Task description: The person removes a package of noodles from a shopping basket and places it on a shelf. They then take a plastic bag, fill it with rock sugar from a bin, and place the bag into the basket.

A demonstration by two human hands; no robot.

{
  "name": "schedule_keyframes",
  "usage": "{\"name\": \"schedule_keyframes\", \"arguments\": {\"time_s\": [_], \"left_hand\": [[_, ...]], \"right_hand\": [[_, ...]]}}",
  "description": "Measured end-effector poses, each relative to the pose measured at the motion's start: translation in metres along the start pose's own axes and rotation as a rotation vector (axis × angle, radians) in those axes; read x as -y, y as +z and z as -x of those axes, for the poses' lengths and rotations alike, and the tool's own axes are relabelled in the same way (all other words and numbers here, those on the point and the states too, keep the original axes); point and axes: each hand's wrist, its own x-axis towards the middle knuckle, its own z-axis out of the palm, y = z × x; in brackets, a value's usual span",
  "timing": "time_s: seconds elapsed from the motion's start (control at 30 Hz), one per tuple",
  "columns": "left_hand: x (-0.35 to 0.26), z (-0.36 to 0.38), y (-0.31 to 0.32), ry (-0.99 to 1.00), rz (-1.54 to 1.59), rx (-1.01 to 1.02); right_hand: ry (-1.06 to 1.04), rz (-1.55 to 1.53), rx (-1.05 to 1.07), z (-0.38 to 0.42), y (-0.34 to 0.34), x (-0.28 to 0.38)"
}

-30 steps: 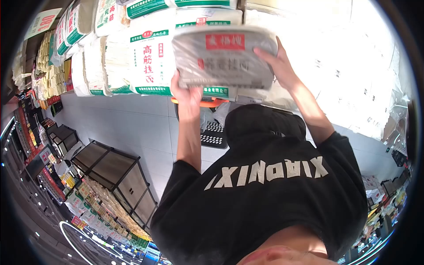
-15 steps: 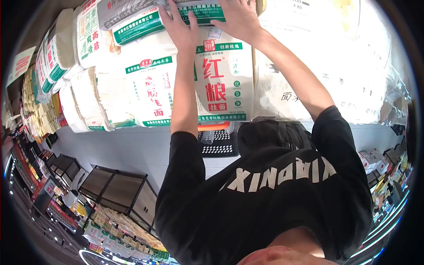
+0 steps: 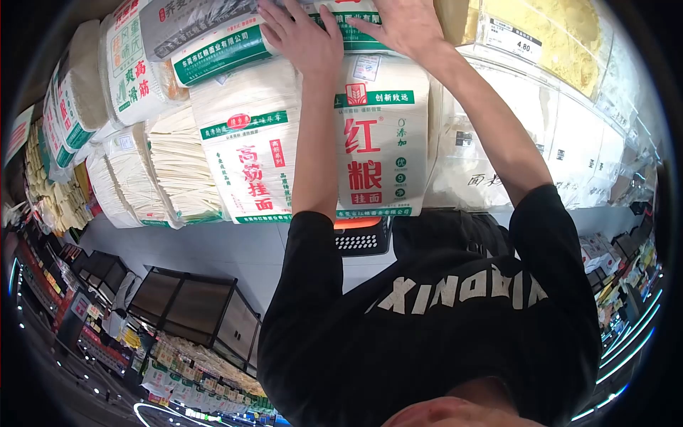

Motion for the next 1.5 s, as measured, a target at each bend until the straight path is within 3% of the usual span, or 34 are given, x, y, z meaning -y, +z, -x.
{"name": "schedule_keyframes", "arguments": {"time_s": [0.1, 0.2, 0.23, 0.27, 0.3, 0.37, 0.4, 0.47, 0.5, 0.57, 0.7, 0.8, 0.83, 0.97, 1.1, 1.3, 1.4, 1.5], "left_hand": [[0.001, 0.000, 0.004, -0.029, -0.010, 0.052], [0.002, 0.007, 0.006, 0.118, -0.149, -0.235], [0.007, 0.019, 0.002, 0.111, -0.042, -0.195], [0.015, 0.033, 0.000, 0.104, 0.067, -0.157], [0.017, 0.043, -0.001, 0.099, 0.178, -0.125], [0.005, 0.088, -0.042, -0.086, 0.333, 0.002], [0.001, 0.113, -0.061, -0.177, 0.359, 0.037], [0.016, 0.177, -0.090, -0.190, 0.218, 0.017], [0.012, 0.208, -0.105, -0.303, 0.255, -0.081], [0.032, 0.280, -0.130, -0.410, -0.094, -0.103], [0.064, 0.393, -0.126, -1.054, -0.215, -0.284], [0.059, 0.417, -0.111, -1.310, 1.172, -0.294], [0.045, 0.408, -0.101, -1.268, 1.447, -0.307], [-0.003, 0.417, -0.078, -1.324, 1.285, -0.467], [-0.005, 0.448, -0.067, -1.497, 1.149, -0.444], [-0.075, 0.523, -0.050, -1.343, 1.100, -0.267], [-0.148, 0.574, -0.061, -1.213, 0.973, -0.236], [-0.174, 0.636, -0.059, -1.156, 0.845, -0.123]], "right_hand": [[0.083, 0.045, 0.182, -0.002, -0.025, 0.011], [0.060, 0.021, 0.177, 0.008, -0.029, 0.010], [0.049, 0.008, 0.173, 0.011, -0.044, 0.015], [-0.056, 0.177, 0.001, 0.033, -0.065, 0.024], [-0.059, 0.099, -0.041, 0.048, -0.059, 0.022], [-0.064, -0.058, -0.115, 0.100, -0.021, 0.023], [-0.085, -0.214, -0.046, 0.129, -0.027, 0.024], [-0.091, -0.441, 0.084, 0.199, -0.049, 0.030], [-0.075, -0.510, 0.144, 0.233, -0.057, 0.031], [-0.029, -0.629, 0.133, 0.299, -0.065, 0.029], [0.061, -0.678, 0.187, 0.381, -0.079, 0.005], [0.114, -0.624, 0.165, 0.405, -0.086, -0.022], [0.122, -0.632, 0.145, 0.411, -0.092, -0.029], [0.128, -0.660, 0.019, 0.440, -0.111, -0.048], [0.186, -0.759, 0.014, 0.505, -0.114, -0.063], [0.180, -0.851, 0.183, 0.615, -0.107, -0.103], [0.185, -0.855, 0.255, 0.637, -0.120, -0.109], [0.066, -0.886, 0.267, 0.656, -0.120, -0.096]]}}
